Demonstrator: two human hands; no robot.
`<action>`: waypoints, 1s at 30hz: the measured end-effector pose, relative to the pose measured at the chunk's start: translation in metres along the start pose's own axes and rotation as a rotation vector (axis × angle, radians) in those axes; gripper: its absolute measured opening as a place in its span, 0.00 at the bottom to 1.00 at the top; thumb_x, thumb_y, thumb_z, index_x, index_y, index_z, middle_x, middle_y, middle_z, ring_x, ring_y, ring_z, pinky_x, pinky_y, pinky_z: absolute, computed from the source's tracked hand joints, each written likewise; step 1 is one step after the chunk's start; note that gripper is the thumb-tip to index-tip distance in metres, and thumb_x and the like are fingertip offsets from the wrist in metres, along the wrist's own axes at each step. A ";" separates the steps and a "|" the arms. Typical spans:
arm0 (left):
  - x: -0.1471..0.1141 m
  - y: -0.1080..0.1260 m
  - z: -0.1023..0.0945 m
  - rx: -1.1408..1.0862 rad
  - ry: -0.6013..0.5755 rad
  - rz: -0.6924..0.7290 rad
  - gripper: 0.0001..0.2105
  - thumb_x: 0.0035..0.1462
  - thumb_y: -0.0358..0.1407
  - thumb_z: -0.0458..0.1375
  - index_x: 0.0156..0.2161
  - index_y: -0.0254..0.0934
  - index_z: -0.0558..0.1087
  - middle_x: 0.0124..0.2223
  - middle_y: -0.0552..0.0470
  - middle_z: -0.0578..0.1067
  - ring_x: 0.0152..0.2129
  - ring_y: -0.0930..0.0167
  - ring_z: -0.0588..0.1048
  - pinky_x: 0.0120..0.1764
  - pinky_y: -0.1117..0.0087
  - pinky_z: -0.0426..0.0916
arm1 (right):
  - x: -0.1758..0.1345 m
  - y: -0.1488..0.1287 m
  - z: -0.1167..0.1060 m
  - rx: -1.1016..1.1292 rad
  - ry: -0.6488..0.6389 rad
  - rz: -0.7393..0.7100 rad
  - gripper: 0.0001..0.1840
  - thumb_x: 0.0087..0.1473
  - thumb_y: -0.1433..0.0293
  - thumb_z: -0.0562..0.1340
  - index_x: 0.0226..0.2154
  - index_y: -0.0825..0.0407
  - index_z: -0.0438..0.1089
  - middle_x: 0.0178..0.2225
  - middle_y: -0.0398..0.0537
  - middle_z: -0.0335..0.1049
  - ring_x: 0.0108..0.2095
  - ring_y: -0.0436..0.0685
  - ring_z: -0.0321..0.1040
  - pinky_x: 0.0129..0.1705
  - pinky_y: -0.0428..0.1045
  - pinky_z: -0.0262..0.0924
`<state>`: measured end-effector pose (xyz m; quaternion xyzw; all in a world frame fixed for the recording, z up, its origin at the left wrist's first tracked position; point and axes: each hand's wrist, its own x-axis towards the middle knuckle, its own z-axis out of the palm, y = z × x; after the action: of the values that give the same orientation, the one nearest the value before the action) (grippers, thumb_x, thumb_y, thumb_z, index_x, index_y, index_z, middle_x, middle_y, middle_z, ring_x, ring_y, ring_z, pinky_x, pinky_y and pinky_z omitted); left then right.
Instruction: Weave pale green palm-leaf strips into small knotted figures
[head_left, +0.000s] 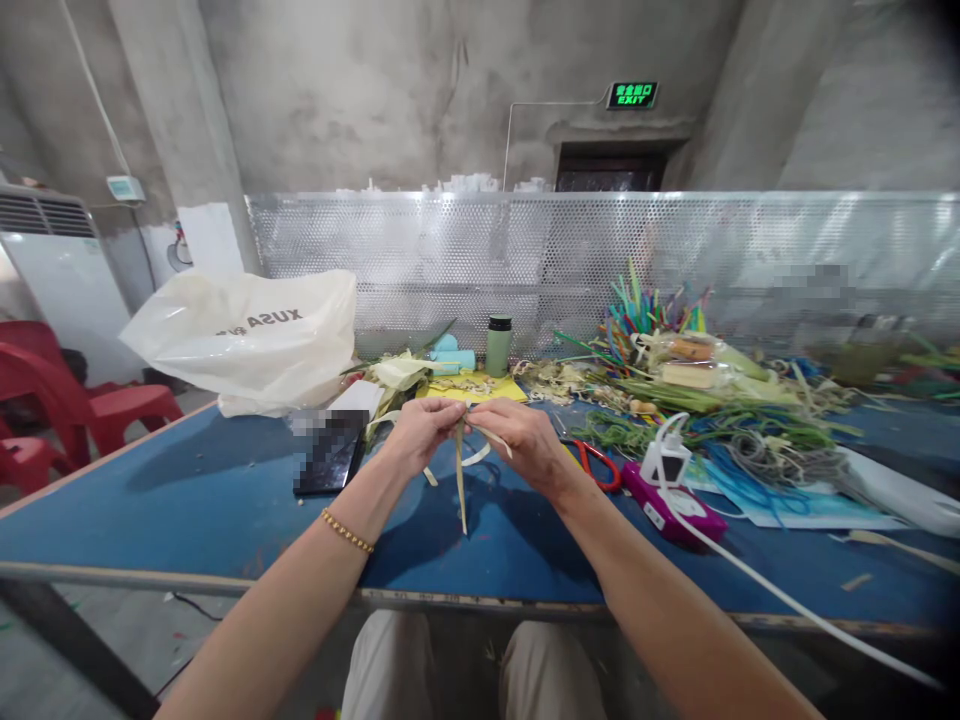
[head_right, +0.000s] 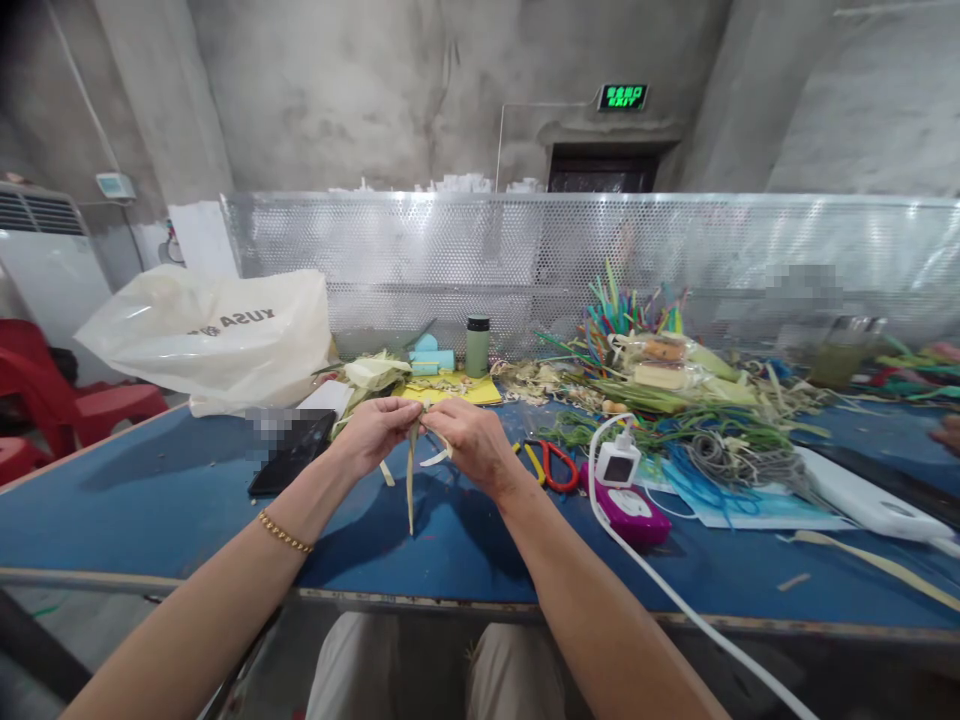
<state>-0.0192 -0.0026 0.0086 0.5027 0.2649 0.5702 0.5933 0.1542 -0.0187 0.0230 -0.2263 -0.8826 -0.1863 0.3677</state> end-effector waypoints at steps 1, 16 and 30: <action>0.000 0.000 0.000 0.000 0.016 0.002 0.12 0.39 0.36 0.68 0.27 0.29 0.75 0.23 0.51 0.74 0.21 0.75 0.72 0.30 0.72 0.65 | 0.000 0.000 0.000 0.000 -0.001 0.001 0.10 0.59 0.71 0.55 0.38 0.51 0.72 0.38 0.51 0.73 0.42 0.55 0.68 0.41 0.48 0.62; 0.004 -0.003 -0.005 -0.031 0.078 -0.008 0.10 0.37 0.33 0.69 0.25 0.30 0.74 0.22 0.50 0.74 0.20 0.75 0.71 0.29 0.73 0.64 | -0.001 0.000 0.002 -0.042 -0.042 -0.003 0.11 0.57 0.74 0.57 0.41 0.50 0.71 0.39 0.51 0.73 0.42 0.55 0.68 0.41 0.47 0.63; 0.002 -0.002 0.000 0.081 0.296 0.148 0.12 0.35 0.35 0.69 0.26 0.30 0.74 0.22 0.53 0.73 0.19 0.76 0.70 0.27 0.72 0.65 | 0.003 -0.013 0.003 -0.130 0.119 0.072 0.09 0.59 0.71 0.55 0.38 0.49 0.71 0.35 0.50 0.70 0.39 0.58 0.62 0.42 0.55 0.55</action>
<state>-0.0186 -0.0005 0.0075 0.4550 0.3343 0.6690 0.4833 0.1437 -0.0277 0.0214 -0.2698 -0.8365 -0.2432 0.4103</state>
